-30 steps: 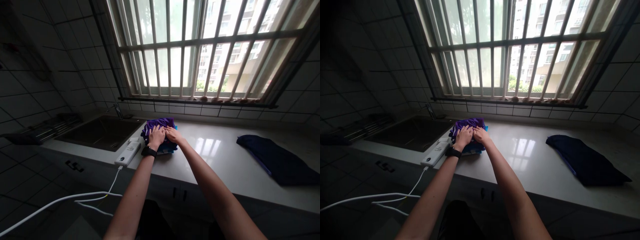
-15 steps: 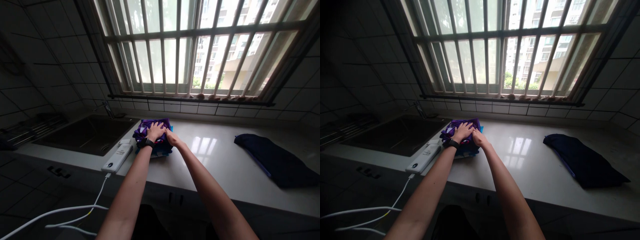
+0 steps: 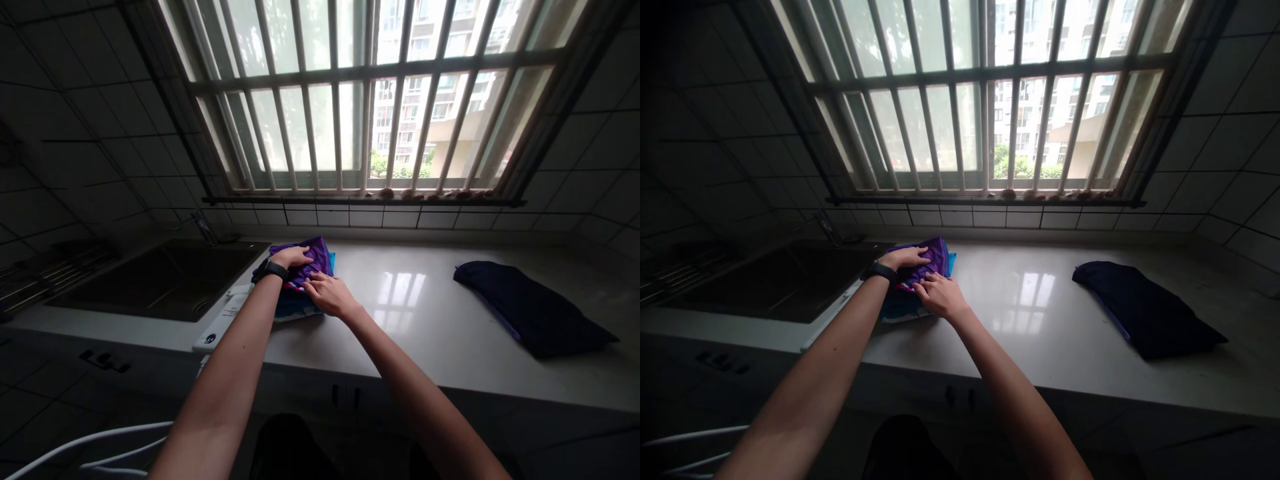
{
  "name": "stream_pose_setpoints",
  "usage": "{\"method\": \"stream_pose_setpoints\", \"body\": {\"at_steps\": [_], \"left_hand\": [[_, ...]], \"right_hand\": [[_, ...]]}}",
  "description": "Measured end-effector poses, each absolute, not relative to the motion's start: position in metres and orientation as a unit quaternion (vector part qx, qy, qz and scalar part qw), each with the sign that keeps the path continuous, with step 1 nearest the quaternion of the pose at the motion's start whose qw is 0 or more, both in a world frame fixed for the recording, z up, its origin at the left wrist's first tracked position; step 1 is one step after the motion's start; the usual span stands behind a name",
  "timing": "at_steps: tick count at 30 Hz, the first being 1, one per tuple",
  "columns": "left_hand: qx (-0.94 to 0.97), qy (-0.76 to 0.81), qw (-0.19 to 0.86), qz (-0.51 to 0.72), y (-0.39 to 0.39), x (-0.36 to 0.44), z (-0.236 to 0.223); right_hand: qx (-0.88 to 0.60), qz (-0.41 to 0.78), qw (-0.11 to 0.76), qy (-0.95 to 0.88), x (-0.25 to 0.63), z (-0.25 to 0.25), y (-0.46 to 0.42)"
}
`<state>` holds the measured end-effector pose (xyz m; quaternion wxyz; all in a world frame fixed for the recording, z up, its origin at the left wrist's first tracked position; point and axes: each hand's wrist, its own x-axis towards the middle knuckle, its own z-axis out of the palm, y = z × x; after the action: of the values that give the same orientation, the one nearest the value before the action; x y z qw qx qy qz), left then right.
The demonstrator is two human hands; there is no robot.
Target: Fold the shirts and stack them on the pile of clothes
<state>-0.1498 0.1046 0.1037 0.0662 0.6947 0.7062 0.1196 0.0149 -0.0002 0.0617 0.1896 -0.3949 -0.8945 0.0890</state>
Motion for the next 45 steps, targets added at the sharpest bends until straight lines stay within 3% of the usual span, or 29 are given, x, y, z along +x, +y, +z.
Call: {"method": "stream_pose_setpoints", "body": {"at_steps": [6, 10, 15, 18, 21, 26, 30, 34, 39, 45], "left_hand": [[0.699, 0.711, 0.063, 0.054, 0.084, -0.123, 0.082], [0.684, 0.725, 0.064, 0.045, 0.079, -0.118, 0.075], [0.677, 0.731, 0.065, 0.055, 0.079, -0.121, 0.087], [0.673, 0.731, 0.036, 0.105, 0.073, -0.114, 0.095], [0.69, 0.683, -0.066, 0.231, 0.06, -0.085, 0.092], [0.772, 0.528, -0.116, 0.335, 0.033, -0.007, 0.054], [0.817, 0.444, -0.139, 0.341, 0.02, 0.022, 0.016], [0.809, 0.438, -0.165, 0.355, 0.022, 0.017, -0.001], [0.806, 0.435, -0.157, 0.369, 0.025, 0.014, 0.0], [0.8, 0.458, -0.122, 0.367, 0.022, 0.015, 0.001]], "right_hand": [[-0.401, 0.102, 0.195, -0.889, 0.013, 0.049, 0.002], [-0.344, 0.176, 0.195, -0.901, 0.034, 0.049, 0.002], [-0.369, 0.242, 0.279, -0.853, 0.114, 0.04, -0.024], [-0.421, 0.224, 0.315, -0.82, 0.178, 0.019, -0.042], [-0.47, 0.201, 0.368, -0.777, 0.226, -0.002, -0.051], [-0.525, 0.172, 0.409, -0.726, 0.252, -0.014, -0.058], [-0.617, 0.058, 0.368, -0.693, 0.277, -0.003, -0.056], [-0.794, -0.048, 0.254, -0.551, 0.33, 0.02, -0.043], [-0.856, 0.018, 0.089, -0.509, 0.376, 0.037, -0.021], [-0.839, 0.037, 0.092, -0.534, 0.389, 0.072, -0.001]]}}
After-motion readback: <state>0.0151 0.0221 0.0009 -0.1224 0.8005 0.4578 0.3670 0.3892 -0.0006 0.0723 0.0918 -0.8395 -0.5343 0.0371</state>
